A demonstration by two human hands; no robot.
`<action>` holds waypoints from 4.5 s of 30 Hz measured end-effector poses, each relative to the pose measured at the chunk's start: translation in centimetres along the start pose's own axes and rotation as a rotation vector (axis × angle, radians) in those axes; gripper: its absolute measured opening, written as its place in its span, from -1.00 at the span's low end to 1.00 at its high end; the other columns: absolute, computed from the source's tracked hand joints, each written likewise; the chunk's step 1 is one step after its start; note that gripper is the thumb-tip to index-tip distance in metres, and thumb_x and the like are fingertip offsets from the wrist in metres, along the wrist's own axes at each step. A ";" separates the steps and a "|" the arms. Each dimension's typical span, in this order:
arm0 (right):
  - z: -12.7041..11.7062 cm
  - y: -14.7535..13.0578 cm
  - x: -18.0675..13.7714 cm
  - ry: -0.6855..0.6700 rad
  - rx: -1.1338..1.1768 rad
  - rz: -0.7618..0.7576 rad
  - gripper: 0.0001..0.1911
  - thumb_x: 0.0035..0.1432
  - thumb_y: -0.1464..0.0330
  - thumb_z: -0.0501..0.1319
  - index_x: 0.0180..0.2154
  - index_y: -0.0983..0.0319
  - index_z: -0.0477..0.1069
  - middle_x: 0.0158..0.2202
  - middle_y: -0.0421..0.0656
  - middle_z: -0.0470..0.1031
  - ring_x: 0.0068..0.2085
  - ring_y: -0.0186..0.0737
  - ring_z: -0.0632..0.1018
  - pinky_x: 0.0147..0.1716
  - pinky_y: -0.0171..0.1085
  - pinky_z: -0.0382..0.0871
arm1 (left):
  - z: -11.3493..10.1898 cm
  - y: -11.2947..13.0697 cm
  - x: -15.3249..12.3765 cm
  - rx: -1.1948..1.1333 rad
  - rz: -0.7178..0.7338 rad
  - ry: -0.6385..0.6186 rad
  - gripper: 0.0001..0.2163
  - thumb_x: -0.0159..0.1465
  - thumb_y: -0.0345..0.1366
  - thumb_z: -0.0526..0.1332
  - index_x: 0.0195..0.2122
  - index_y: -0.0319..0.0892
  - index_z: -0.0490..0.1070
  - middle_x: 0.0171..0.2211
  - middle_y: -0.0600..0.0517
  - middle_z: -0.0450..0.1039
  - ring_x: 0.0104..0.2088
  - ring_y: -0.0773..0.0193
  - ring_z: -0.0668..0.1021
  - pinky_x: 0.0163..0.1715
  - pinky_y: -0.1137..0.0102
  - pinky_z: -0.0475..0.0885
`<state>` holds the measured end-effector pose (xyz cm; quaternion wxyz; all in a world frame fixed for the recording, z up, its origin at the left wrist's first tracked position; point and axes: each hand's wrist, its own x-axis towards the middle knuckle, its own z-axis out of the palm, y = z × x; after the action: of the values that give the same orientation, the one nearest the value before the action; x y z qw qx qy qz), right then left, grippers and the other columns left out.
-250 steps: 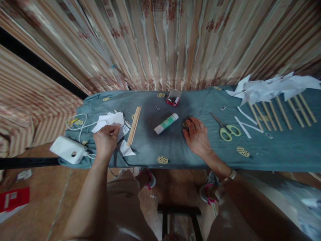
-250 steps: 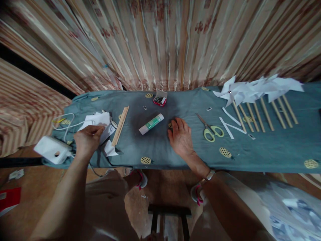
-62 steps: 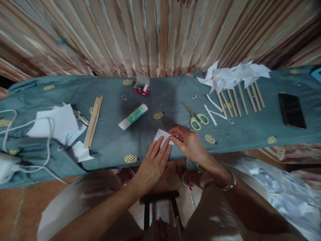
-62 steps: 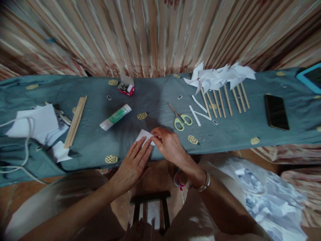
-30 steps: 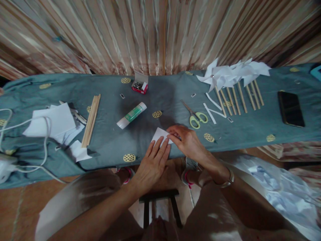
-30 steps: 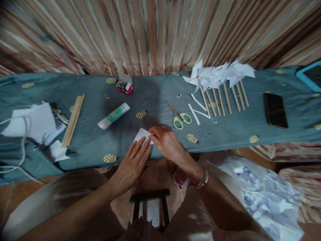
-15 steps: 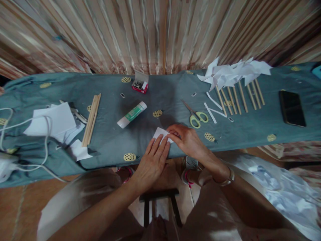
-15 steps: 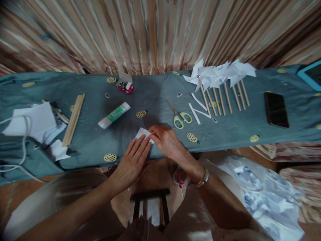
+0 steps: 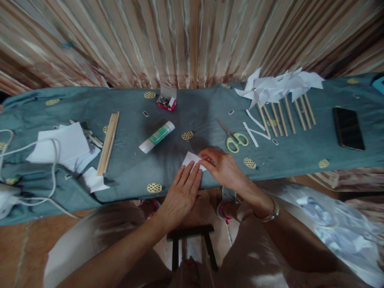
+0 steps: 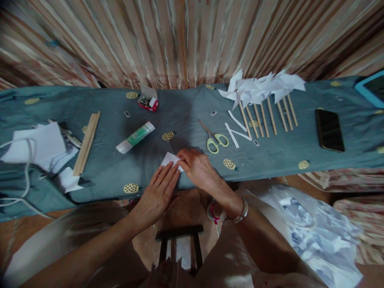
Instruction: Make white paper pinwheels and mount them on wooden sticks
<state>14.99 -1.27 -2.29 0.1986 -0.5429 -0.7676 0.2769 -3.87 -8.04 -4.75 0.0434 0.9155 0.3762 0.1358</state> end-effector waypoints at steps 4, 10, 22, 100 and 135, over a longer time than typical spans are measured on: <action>0.1 0.0 -0.1 0.009 -0.057 -0.034 -0.88 0.28 0.42 0.22 -0.14 0.26 0.48 -0.25 -0.05 0.61 -0.22 -0.12 0.63 -0.17 -0.19 0.47 | 0.1 -0.1 0.0 0.003 0.004 -0.006 -0.48 0.37 -0.36 0.15 0.29 -0.54 0.13 0.32 -0.43 0.21 0.39 -0.24 0.16 0.30 -0.09 0.25; 0.4 0.0 -0.4 0.067 -0.124 -0.124 -0.88 0.30 0.40 0.17 -0.15 0.25 0.47 -0.26 -0.05 0.61 -0.20 -0.08 0.61 -0.16 -0.17 0.47 | 0.0 -0.1 0.1 0.008 0.017 -0.013 -0.48 0.36 -0.39 0.14 0.29 -0.55 0.13 0.32 -0.45 0.20 0.39 -0.25 0.15 0.31 -0.10 0.24; 0.7 0.8 -2.1 0.223 -0.146 -0.225 -0.71 0.33 0.25 0.17 -0.01 0.28 0.43 -0.15 0.01 0.61 -0.15 -0.02 0.58 -0.09 -0.06 0.51 | 0.5 -0.2 0.0 0.073 0.025 -0.005 -0.52 0.38 -0.46 0.04 0.31 -0.54 0.13 0.33 -0.40 0.20 0.39 -0.22 0.15 0.32 -0.07 0.23; 2.0 1.0 -1.4 0.150 0.061 -0.195 -0.70 0.22 0.30 0.26 0.01 0.13 0.45 0.18 -0.01 0.46 0.21 0.04 0.47 0.20 0.14 0.36 | -1.9 -1.1 -0.1 -0.725 -0.746 0.336 -0.60 0.32 -0.18 0.21 0.13 -0.24 0.40 0.08 -0.20 0.52 0.08 0.04 0.54 0.14 0.07 0.42; 0.6 -1.7 -4.0 0.301 -0.222 -0.515 -0.75 0.21 0.55 0.11 -0.13 0.20 0.44 0.22 0.06 0.41 0.22 0.03 0.38 0.10 0.05 0.33 | -1.1 -1.5 3.1 -1.129 -0.936 0.514 -0.68 0.09 -0.22 0.32 -0.14 -0.23 0.48 -0.36 0.03 0.56 -0.41 0.29 0.53 -0.40 0.45 0.42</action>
<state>14.77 -5.63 -1.67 0.3132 -0.3842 -0.8672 0.0488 -3.06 -4.81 -3.24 0.4673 0.4404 0.5957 0.4825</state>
